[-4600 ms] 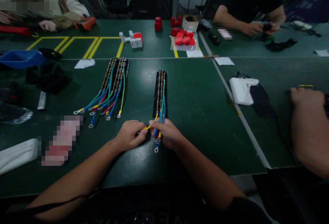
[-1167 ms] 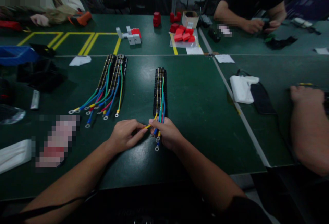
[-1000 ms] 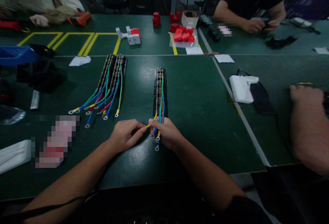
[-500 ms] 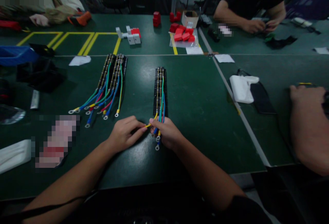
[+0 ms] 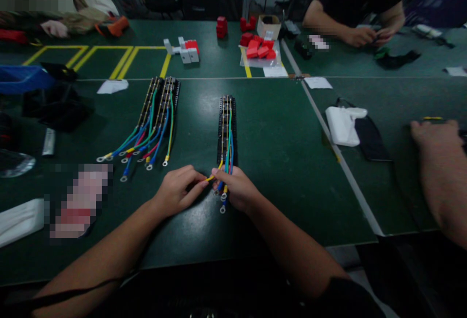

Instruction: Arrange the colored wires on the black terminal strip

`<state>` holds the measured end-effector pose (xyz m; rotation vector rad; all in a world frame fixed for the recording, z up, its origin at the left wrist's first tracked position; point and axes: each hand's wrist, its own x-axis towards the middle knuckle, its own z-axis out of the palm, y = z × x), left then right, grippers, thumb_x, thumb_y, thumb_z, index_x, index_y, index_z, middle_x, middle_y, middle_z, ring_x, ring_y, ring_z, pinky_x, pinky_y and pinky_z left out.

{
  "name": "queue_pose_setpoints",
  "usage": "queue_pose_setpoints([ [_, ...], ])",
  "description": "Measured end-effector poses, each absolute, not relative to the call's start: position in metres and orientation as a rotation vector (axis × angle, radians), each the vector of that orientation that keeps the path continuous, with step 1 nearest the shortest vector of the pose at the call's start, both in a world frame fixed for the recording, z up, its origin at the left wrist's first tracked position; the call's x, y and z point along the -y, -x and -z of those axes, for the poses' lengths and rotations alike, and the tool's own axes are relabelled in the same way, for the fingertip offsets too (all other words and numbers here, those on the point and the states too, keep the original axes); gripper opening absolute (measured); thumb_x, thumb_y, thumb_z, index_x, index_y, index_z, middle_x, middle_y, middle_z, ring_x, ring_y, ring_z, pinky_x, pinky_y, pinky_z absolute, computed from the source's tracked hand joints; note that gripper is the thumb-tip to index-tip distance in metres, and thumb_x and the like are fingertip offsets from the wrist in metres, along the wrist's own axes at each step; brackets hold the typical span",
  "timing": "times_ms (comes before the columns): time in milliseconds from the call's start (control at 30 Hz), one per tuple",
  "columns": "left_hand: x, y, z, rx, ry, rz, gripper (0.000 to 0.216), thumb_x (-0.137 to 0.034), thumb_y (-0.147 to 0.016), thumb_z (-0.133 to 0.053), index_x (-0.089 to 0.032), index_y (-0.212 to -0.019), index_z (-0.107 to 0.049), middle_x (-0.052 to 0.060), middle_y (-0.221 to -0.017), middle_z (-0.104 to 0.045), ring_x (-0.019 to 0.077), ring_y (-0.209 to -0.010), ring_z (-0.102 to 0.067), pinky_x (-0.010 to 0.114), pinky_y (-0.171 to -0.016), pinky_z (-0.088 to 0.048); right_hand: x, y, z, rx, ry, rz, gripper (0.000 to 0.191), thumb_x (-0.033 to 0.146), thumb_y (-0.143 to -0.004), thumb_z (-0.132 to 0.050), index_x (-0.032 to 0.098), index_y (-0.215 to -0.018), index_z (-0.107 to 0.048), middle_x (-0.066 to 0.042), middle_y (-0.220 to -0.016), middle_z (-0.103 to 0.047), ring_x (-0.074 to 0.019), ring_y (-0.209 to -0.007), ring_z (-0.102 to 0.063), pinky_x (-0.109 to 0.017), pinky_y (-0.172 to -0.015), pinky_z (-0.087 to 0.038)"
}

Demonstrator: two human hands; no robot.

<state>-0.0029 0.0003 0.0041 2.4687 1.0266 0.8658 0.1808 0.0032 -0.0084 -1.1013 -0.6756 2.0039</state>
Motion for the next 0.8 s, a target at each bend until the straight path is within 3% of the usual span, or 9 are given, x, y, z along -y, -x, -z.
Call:
queue_pose_setpoints([
  [800, -0.0005, 0.0035, -0.0034, -1.039, -2.448, -0.966, 0.015, -0.027, -0.090, -0.058, -0.013, -0.086, -0.063, 0.000, -0.068, -0.056, 0.0090, -0.060, -0.050, 0.022, -0.057, -0.040, -0.0048, -0.1809, 0.0074, 0.582, 1.069, -2.029, 0.029, 0.034, -0.069, -0.078, 0.016, -0.071, -0.055, 0.005, -0.053, -0.051, -0.0077, -0.048, -0.048, -0.022, -0.048, -0.037],
])
